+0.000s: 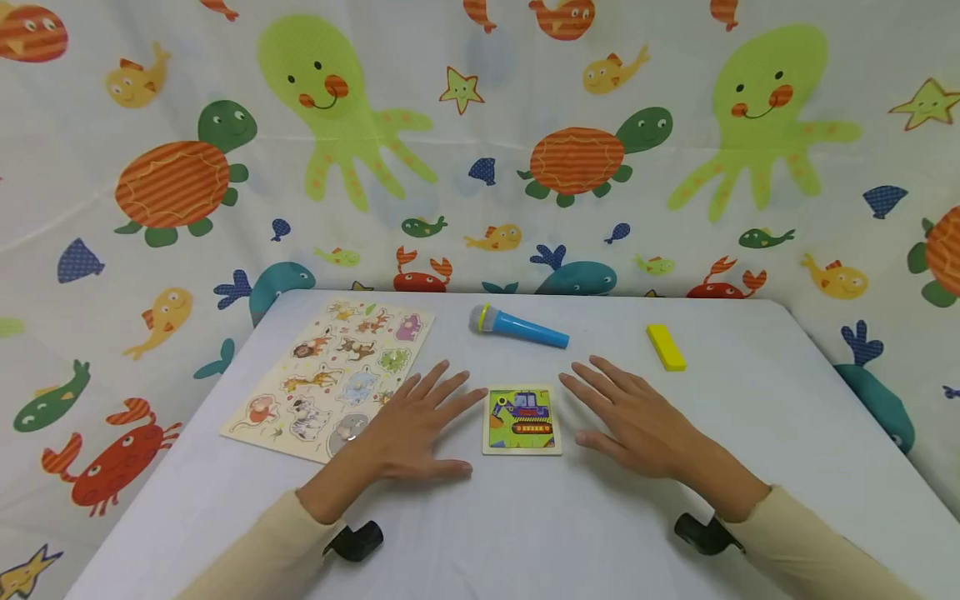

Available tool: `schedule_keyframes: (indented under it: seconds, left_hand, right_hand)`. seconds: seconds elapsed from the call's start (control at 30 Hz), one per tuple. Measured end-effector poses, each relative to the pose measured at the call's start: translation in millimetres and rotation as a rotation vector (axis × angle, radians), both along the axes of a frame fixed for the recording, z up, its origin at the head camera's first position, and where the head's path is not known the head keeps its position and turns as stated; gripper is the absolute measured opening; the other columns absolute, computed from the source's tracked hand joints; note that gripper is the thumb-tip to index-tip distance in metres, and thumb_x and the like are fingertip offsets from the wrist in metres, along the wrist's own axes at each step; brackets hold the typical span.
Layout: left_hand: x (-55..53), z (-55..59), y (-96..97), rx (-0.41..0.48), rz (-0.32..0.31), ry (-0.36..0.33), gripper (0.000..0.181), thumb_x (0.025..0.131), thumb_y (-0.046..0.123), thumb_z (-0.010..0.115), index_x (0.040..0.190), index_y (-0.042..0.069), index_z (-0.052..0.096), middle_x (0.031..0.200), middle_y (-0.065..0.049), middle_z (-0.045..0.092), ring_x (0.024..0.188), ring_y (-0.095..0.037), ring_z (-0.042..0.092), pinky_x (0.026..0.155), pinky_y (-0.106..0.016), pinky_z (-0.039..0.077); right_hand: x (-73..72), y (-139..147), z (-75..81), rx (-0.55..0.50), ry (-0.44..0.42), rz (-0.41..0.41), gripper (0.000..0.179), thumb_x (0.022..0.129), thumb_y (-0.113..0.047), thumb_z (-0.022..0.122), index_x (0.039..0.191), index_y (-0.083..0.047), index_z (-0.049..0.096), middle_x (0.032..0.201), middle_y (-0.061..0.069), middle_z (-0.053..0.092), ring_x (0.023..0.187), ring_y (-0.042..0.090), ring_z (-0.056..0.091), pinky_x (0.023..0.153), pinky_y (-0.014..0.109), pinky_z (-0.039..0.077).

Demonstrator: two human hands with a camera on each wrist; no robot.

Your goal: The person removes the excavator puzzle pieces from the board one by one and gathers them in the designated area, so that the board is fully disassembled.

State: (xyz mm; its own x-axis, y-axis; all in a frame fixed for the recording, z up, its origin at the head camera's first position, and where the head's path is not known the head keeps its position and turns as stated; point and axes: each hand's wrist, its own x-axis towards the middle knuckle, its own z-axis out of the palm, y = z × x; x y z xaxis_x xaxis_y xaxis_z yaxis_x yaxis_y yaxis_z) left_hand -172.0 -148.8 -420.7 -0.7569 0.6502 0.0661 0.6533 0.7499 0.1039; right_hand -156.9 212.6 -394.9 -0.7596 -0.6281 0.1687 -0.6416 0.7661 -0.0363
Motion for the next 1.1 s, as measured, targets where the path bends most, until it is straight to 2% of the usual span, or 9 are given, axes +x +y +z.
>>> schedule_keyframes:
  seconds: [0.2,0.37,0.47,0.53,0.83,1.1]
  left_hand:
    - [-1.3,-5.0,12.0,0.069,0.038,-0.108,0.102,0.081,0.078,0.058,0.164,0.036,0.015,0.170,0.001,0.018,0.158,-0.027,0.002,0.124,-0.055,0.016]
    - [-5.1,-10.7,18.6,0.091,0.097,-0.149,0.108,0.076,0.077,0.064,0.163,0.033,0.019,0.169,0.006,0.021,0.158,-0.023,0.004,0.124,-0.052,0.017]
    - [-8.5,-15.2,23.0,0.125,0.119,-0.171,0.109,0.073,0.075,0.068,0.163,0.030,0.024,0.168,0.006,0.026,0.158,-0.022,0.006,0.125,-0.051,0.015]
    - [-11.7,-17.9,26.8,0.156,0.123,-0.191,0.110,0.072,0.073,0.071,0.162,0.028,0.027,0.167,0.004,0.028,0.158,-0.022,0.007,0.126,-0.050,0.013]
    - [-25.0,-19.9,35.1,0.246,0.155,-0.261,0.108,0.069,0.063,0.081,0.159,0.025,0.034,0.166,-0.002,0.030,0.156,-0.024,0.014,0.126,-0.047,0.013]
    - [-26.4,-18.4,27.3,0.308,0.169,-0.319,0.106,0.066,0.056,0.087,0.156,0.025,0.040,0.167,-0.006,0.027,0.154,-0.028,0.022,0.122,-0.053,0.025]
  right_hand:
    - [-4.9,-14.8,-4.1,-0.111,-0.174,-0.063,0.083,0.096,-0.050,0.064,0.163,-0.021,0.025,0.165,0.007,0.033,0.152,0.035,0.027,0.114,0.060,0.037]
    - [-11.8,-33.8,-13.1,-0.260,-0.356,-0.135,0.082,0.097,-0.048,0.064,0.163,-0.022,0.024,0.166,0.005,0.029,0.152,0.030,0.028,0.114,0.058,0.038]
    - [-16.2,-45.5,-18.7,-0.351,-0.417,-0.140,0.078,0.098,-0.047,0.062,0.162,-0.018,0.028,0.164,0.006,0.032,0.151,0.030,0.030,0.115,0.057,0.037]
    - [-18.4,-52.2,-20.7,-0.385,-0.428,-0.137,0.074,0.099,-0.046,0.061,0.160,-0.016,0.032,0.163,0.006,0.035,0.150,0.029,0.032,0.116,0.057,0.036]
    - [-30.7,-77.1,-26.4,-0.461,-0.359,-0.156,0.059,0.100,-0.040,0.061,0.150,-0.011,0.047,0.154,0.008,0.047,0.144,0.030,0.039,0.116,0.061,0.033]
    - [-36.2,-92.3,-32.7,-0.499,-0.346,-0.206,0.051,0.100,-0.036,0.063,0.144,-0.012,0.054,0.149,0.007,0.052,0.141,0.029,0.041,0.115,0.059,0.034]
